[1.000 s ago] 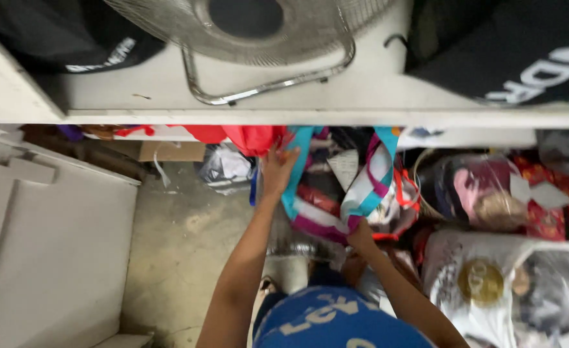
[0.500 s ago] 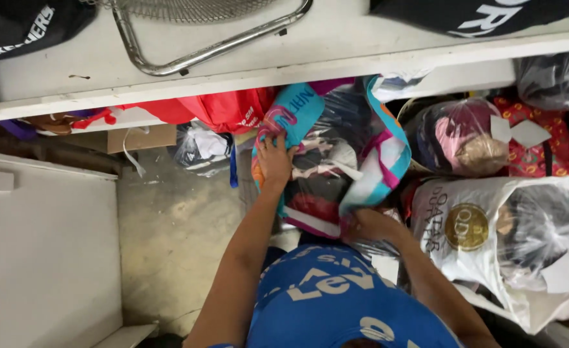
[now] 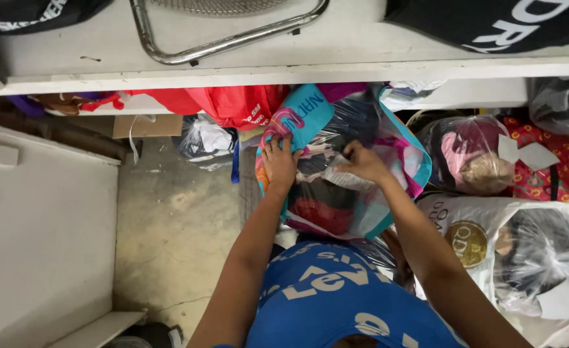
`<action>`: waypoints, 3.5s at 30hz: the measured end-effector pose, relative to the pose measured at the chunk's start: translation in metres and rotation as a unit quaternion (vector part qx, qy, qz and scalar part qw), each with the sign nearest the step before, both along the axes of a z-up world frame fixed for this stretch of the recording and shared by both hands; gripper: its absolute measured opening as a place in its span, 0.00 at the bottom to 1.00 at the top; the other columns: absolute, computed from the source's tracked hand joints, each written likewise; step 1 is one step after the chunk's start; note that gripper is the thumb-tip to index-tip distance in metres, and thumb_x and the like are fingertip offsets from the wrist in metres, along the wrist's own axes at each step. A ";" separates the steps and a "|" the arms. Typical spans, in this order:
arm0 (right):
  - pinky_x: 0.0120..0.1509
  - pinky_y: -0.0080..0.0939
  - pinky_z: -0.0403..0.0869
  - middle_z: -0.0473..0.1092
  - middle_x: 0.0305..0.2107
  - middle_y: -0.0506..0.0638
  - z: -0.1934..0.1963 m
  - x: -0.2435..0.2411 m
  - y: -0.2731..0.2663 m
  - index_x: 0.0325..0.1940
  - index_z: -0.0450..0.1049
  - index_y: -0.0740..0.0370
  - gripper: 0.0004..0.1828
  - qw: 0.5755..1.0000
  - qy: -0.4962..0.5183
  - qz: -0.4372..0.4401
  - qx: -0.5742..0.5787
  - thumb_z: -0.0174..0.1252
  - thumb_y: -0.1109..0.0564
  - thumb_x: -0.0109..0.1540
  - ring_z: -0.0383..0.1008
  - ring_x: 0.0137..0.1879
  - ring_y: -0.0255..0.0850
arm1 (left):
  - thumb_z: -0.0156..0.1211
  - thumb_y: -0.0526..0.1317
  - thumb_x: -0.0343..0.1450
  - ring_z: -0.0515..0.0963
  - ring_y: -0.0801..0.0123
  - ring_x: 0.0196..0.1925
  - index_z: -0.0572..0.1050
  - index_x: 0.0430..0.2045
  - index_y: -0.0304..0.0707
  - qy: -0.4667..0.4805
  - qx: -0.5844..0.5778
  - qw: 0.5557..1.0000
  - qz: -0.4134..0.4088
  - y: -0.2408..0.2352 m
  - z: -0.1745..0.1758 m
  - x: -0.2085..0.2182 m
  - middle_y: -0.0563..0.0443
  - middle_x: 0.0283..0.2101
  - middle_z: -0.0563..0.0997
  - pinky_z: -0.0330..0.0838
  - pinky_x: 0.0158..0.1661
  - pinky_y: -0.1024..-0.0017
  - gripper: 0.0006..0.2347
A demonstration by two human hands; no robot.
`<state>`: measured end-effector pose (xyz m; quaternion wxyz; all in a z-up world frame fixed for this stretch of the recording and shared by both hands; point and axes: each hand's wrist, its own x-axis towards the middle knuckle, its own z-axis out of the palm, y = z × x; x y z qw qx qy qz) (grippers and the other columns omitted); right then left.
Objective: Folding t-shirts, stacking them, and then processing a customer laundry order using a receipt.
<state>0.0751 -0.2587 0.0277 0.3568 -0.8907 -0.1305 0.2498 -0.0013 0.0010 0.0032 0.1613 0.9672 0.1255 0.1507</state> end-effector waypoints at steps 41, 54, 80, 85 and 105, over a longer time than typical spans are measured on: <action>0.49 0.45 0.75 0.82 0.39 0.56 -0.079 -0.005 0.008 0.43 0.85 0.63 0.30 0.988 0.143 -0.051 0.019 0.77 0.44 0.44 0.80 0.44 0.43 | 0.64 0.41 0.67 0.80 0.43 0.49 0.79 0.42 0.41 0.163 -0.187 0.964 -0.096 -0.049 0.041 -0.028 0.40 0.51 0.79 0.75 0.47 0.51 0.12; 0.60 0.57 0.71 0.74 0.52 0.56 0.060 -0.010 -0.026 0.52 0.82 0.49 0.27 0.919 -0.149 0.042 -0.363 0.66 0.32 0.56 0.72 0.59 0.57 | 0.59 0.42 0.67 0.68 0.38 0.66 0.73 0.57 0.39 0.029 0.105 0.993 -0.039 -0.028 0.062 -0.034 0.31 0.62 0.70 0.57 0.65 0.44 0.22; 0.54 0.35 0.75 0.80 0.36 0.49 0.154 -0.111 0.050 0.39 0.81 0.64 0.09 0.901 0.274 0.126 0.311 0.68 0.58 0.57 0.79 0.46 0.35 | 0.55 0.48 0.78 0.65 0.82 0.20 0.74 0.35 0.40 0.240 -0.724 0.606 -0.223 0.024 0.118 -0.072 0.59 0.23 0.70 0.57 0.20 0.82 0.11; 0.51 0.36 0.75 0.79 0.35 0.48 0.186 -0.153 0.078 0.39 0.82 0.63 0.06 0.922 0.167 0.133 0.323 0.67 0.58 0.60 0.77 0.43 0.34 | 0.53 0.50 0.77 0.56 0.84 0.13 0.72 0.28 0.42 0.005 -0.859 0.499 -0.112 0.024 0.142 -0.126 0.65 0.15 0.61 0.48 0.16 0.80 0.13; 0.52 0.40 0.76 0.78 0.37 0.56 0.218 -0.331 0.068 0.41 0.81 0.68 0.06 0.833 0.265 0.209 0.438 0.66 0.65 0.60 0.79 0.45 0.43 | 0.50 0.46 0.82 0.55 0.83 0.25 0.73 0.29 0.39 -0.206 -0.718 0.664 -0.038 -0.013 0.197 -0.430 0.67 0.22 0.60 0.49 0.27 0.78 0.14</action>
